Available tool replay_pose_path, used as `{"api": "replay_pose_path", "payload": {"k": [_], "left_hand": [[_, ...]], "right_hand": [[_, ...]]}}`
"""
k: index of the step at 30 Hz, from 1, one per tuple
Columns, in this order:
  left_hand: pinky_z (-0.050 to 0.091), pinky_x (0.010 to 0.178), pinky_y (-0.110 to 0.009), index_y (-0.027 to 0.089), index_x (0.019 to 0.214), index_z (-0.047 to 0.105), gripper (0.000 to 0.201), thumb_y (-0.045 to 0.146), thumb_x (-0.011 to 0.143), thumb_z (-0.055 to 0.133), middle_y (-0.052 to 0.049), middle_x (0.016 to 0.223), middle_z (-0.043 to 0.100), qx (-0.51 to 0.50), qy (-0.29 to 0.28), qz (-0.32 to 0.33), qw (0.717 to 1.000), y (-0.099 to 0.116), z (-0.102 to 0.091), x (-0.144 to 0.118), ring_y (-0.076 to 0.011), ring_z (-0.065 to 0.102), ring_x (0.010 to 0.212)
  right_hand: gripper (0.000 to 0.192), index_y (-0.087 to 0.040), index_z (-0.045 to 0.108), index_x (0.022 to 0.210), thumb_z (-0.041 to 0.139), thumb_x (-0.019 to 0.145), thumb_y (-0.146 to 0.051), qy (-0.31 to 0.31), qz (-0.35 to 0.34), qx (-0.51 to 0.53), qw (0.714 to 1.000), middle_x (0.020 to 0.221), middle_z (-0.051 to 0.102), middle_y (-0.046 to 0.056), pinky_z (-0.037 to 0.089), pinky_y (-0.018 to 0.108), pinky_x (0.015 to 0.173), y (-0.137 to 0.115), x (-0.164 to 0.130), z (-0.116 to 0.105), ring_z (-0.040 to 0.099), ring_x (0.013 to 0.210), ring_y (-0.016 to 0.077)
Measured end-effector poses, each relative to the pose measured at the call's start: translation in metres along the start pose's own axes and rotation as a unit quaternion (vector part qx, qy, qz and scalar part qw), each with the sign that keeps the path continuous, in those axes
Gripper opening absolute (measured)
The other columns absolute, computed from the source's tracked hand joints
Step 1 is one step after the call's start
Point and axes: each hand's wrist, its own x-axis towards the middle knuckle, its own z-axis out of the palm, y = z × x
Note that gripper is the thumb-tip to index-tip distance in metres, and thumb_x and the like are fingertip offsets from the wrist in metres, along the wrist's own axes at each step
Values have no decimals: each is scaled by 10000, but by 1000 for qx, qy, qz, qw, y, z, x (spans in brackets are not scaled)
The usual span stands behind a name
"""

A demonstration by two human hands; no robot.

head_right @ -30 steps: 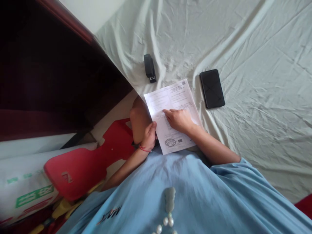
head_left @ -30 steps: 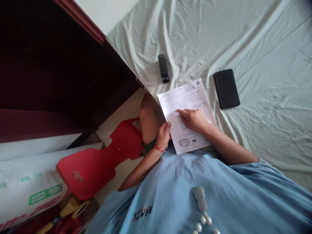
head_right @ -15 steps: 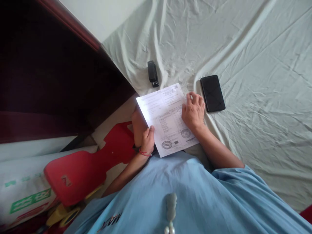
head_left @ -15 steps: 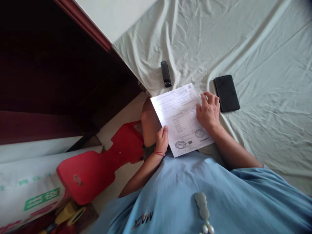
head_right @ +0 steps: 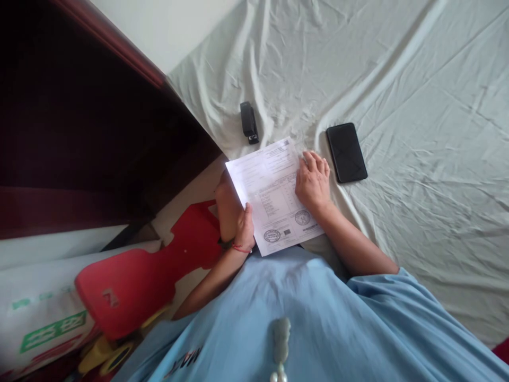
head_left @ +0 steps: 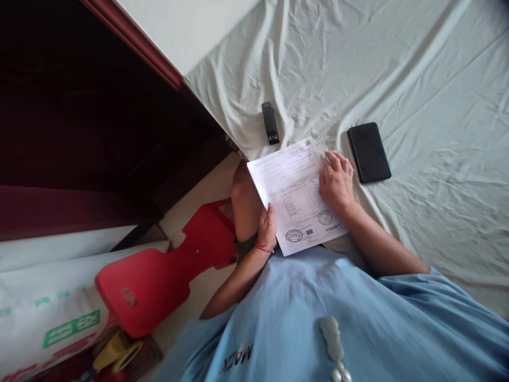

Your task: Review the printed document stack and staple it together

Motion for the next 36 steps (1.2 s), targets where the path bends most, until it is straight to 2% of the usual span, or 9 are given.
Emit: {"api": "replay_pose_path", "payload": {"k": [6, 10, 13, 16, 23, 26, 29, 33, 36], "left_hand": [[586, 1154, -497, 145, 1069, 810, 783, 852, 735, 793, -175, 1175, 838, -27, -24, -36, 999, -7, -4, 6, -376, 747, 1281], [558, 1185, -501, 144, 1055, 820, 790, 840, 682, 842, -170, 1184, 839, -30, -5, -34, 999, -11, -4, 10, -376, 742, 1291], [535, 1209, -510, 143, 1095, 811, 794, 801, 658, 888, -173, 1258, 821, -65, -1, -48, 997, -9, -2, 9, -378, 726, 1318], [540, 1195, -505, 145, 1131, 796, 811, 782, 642, 909, -172, 1285, 811, -76, 0, -58, 995, -7, -2, 7, -380, 718, 1325], [552, 1113, -342, 218, 1042, 757, 513, 702, 874, 777, -94, 1149, 806, 39, 59, 68, 995, -5, -18, 30, -264, 682, 1336], [570, 1027, -309, 221, 957, 728, 453, 664, 883, 788, -68, 1040, 785, 50, 70, 90, 992, -6, -23, 43, -233, 709, 1213], [577, 810, -253, 209, 887, 691, 485, 670, 830, 831, -37, 883, 747, 20, 49, 62, 997, -5, -22, 46, -181, 723, 938], [355, 450, -188, 208, 827, 644, 565, 665, 666, 936, 59, 659, 602, -49, 43, -28, 997, 1, -19, 41, -66, 507, 513], [243, 391, -182, 206, 801, 629, 555, 597, 621, 981, 86, 601, 539, -79, 40, -53, 995, 6, -19, 41, -37, 417, 442]], "right_hand": [[492, -119, 626, 1491, 409, 1064, -232, -20, 6, -2, 1000, 1628, 564, 192, 298, 619, 1324, 0, 0, 0, 438, 1566, 355], [563, -177, 572, 1564, 510, 1005, -199, -1, -13, 9, 1000, 1669, 511, 175, 319, 652, 1302, 0, -1, -1, 409, 1577, 366], [418, -258, 741, 1348, 550, 990, -158, 1, -76, 25, 997, 1538, 645, 110, 363, 635, 1277, -1, -2, -1, 451, 1533, 355], [319, -249, 817, 1140, 545, 1010, -144, -23, -129, 67, 989, 1310, 764, 104, 468, 568, 1204, 0, -1, -1, 545, 1406, 338], [351, -253, 838, 1158, 514, 1048, -176, -56, -119, 93, 987, 1344, 747, 116, 491, 564, 1196, -3, 1, -6, 552, 1391, 336], [359, -274, 838, 1163, 510, 1046, -184, -67, -113, 92, 987, 1346, 739, 115, 482, 582, 1194, -4, 2, -8, 550, 1389, 336], [367, -271, 835, 1163, 494, 1051, -196, -72, -114, 98, 986, 1349, 730, 114, 479, 573, 1184, -3, 2, -8, 558, 1361, 328], [366, -268, 836, 1152, 490, 1048, -207, -79, -113, 104, 985, 1335, 729, 111, 485, 561, 1165, -2, 3, -8, 574, 1312, 323], [366, -261, 839, 1147, 494, 1041, -198, -78, -114, 105, 985, 1324, 734, 112, 490, 559, 1158, -2, 4, -8, 584, 1289, 325]]}}
